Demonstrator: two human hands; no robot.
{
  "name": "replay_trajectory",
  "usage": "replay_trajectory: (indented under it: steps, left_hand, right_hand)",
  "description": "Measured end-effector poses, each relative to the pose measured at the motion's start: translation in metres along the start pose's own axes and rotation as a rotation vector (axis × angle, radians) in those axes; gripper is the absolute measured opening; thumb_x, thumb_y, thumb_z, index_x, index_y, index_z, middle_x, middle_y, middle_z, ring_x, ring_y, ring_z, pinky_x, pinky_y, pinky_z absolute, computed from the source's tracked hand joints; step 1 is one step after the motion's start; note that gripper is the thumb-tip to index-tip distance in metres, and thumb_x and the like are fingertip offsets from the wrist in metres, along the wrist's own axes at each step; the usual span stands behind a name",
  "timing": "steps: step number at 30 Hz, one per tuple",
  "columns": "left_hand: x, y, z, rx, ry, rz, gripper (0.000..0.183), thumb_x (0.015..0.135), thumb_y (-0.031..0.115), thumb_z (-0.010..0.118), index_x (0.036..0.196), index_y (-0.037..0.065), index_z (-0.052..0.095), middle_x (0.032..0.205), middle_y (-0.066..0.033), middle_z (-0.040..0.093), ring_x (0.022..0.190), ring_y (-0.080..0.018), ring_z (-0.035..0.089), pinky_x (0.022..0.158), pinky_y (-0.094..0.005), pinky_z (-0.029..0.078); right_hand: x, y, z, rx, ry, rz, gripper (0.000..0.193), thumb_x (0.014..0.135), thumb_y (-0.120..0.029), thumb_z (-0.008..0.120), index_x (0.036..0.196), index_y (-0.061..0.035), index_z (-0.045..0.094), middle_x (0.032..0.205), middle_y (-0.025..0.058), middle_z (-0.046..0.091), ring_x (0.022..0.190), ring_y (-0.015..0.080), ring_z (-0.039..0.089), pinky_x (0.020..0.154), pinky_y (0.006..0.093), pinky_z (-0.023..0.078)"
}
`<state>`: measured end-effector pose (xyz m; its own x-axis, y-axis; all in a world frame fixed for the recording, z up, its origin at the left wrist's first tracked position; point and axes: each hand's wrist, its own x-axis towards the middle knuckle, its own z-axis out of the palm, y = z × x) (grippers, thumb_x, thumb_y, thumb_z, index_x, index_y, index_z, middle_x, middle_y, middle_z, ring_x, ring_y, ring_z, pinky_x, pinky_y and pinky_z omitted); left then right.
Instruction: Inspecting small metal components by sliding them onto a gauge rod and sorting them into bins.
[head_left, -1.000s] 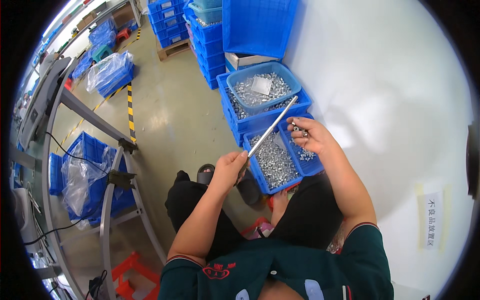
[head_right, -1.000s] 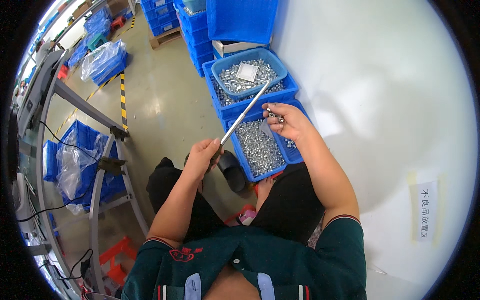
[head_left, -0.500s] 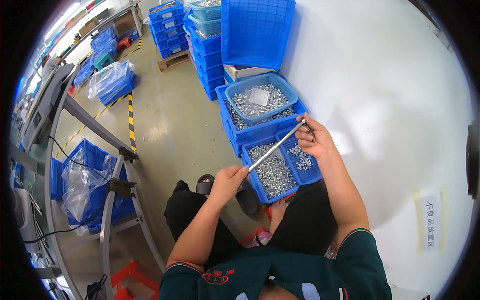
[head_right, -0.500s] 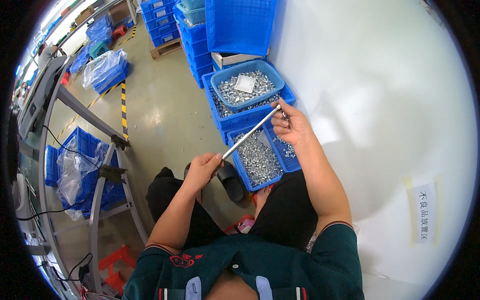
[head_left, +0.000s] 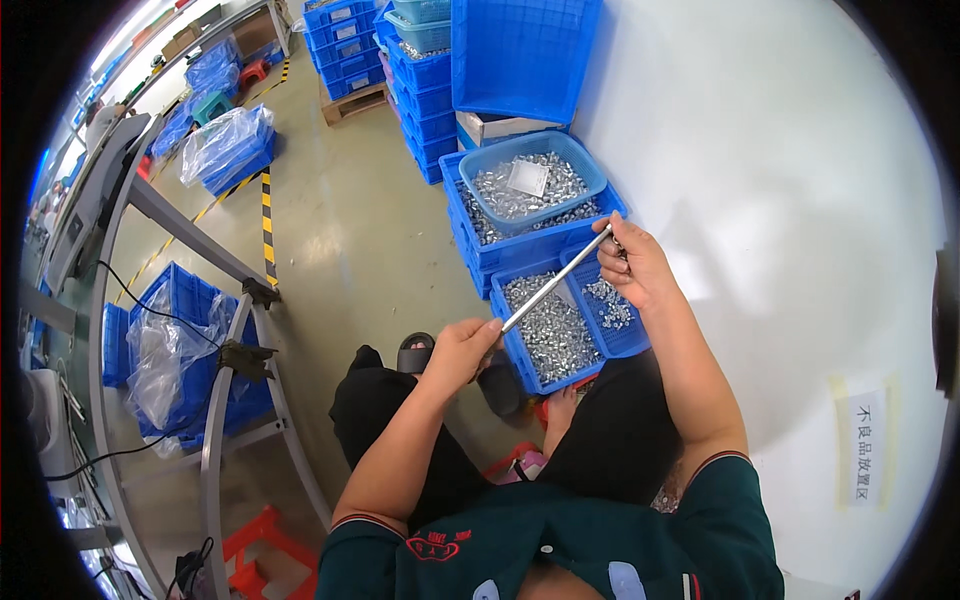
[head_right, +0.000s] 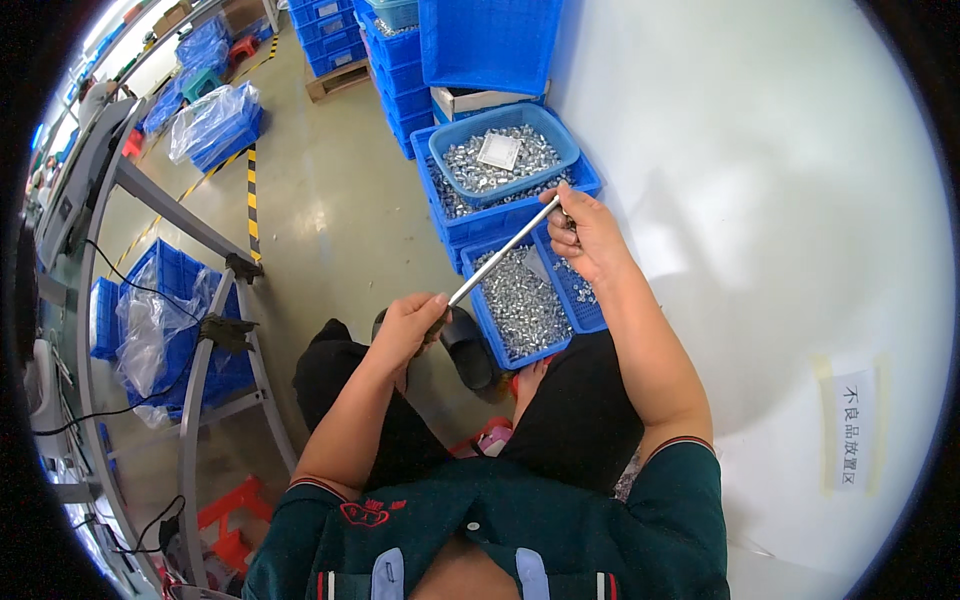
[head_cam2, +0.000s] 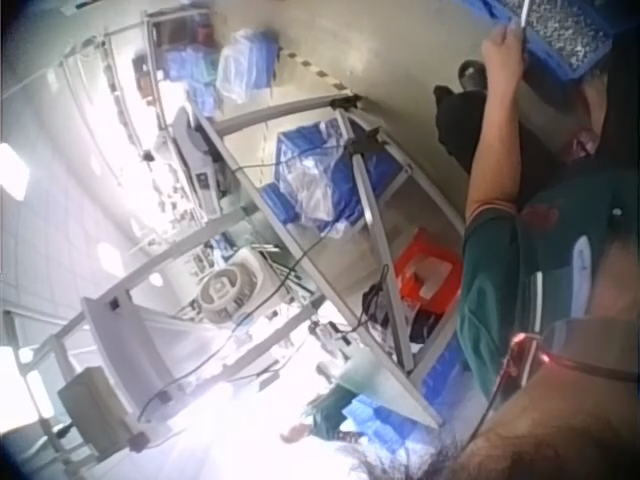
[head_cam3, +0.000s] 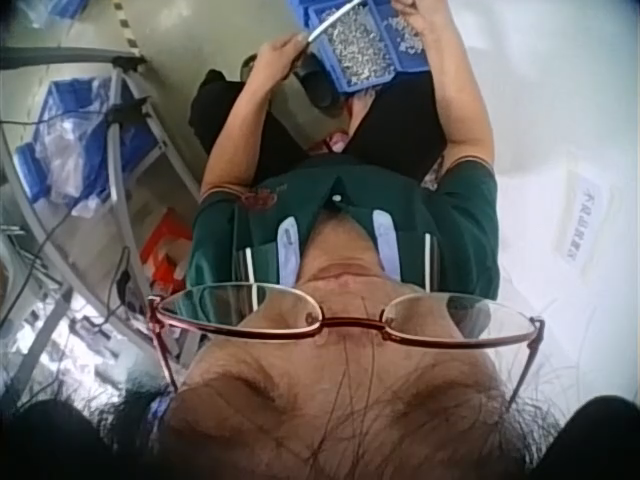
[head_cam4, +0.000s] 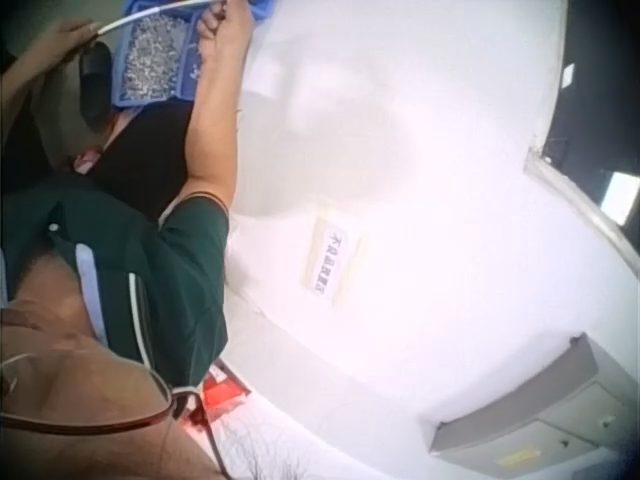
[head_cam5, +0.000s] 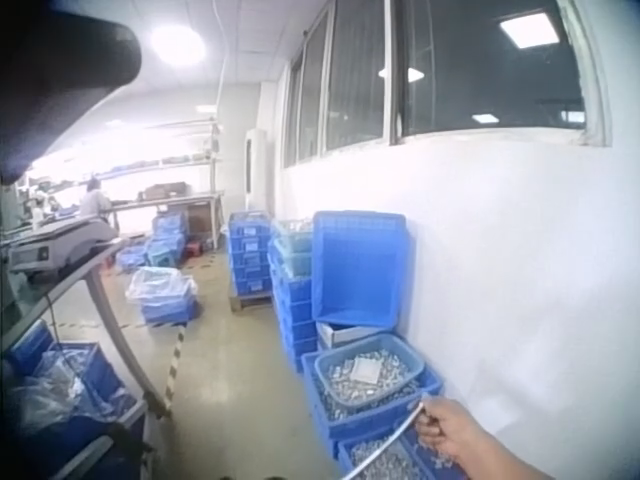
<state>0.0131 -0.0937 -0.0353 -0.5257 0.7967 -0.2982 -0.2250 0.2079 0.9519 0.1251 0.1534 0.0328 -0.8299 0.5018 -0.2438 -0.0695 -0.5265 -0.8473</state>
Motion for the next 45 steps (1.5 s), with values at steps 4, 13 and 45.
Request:
replay_trajectory:
  steps: [4, 13, 45]
  left_hand:
    - [0.004, -0.005, 0.002, -0.080, -0.056, -0.014, 0.033, 0.089, 0.032, 0.051, 0.072, 0.004, 0.056, 0.053, 0.0008, 0.046, 0.043, -0.0057, 0.040, 0.040, -0.0205, 0.029]
    - [0.001, 0.010, 0.007, -0.162, -0.147, -0.087, 0.032, 0.089, 0.032, 0.050, 0.074, 0.005, 0.056, 0.054, 0.0009, 0.046, 0.044, -0.0068, 0.040, 0.042, -0.0214, 0.031]
    - [0.002, -0.003, 0.013, -0.102, -0.094, -0.084, 0.033, 0.090, 0.033, 0.050, 0.073, 0.005, 0.055, 0.053, 0.0003, 0.046, 0.040, -0.0065, 0.038, 0.038, -0.0208, 0.028]
  right_hand:
    - [-0.004, -0.001, 0.003, -0.268, 0.105, -0.119, 0.024, 0.091, -0.026, 0.051, 0.089, -0.0030, 0.057, 0.060, -0.0020, 0.043, 0.044, 0.0029, 0.034, 0.035, 0.0161, 0.023]
    - [-0.010, -0.009, 0.008, -0.166, 0.032, -0.190, 0.025, 0.088, -0.026, 0.057, 0.091, -0.0013, 0.060, 0.059, -0.0023, 0.042, 0.043, 0.0026, 0.034, 0.036, 0.0156, 0.024]
    - [0.007, -0.005, -0.029, 0.191, 0.031, 0.151, 0.017, 0.087, -0.013, 0.052, 0.098, 0.0005, 0.055, 0.072, 0.0030, 0.048, 0.047, 0.0040, 0.033, 0.035, 0.0157, 0.024]
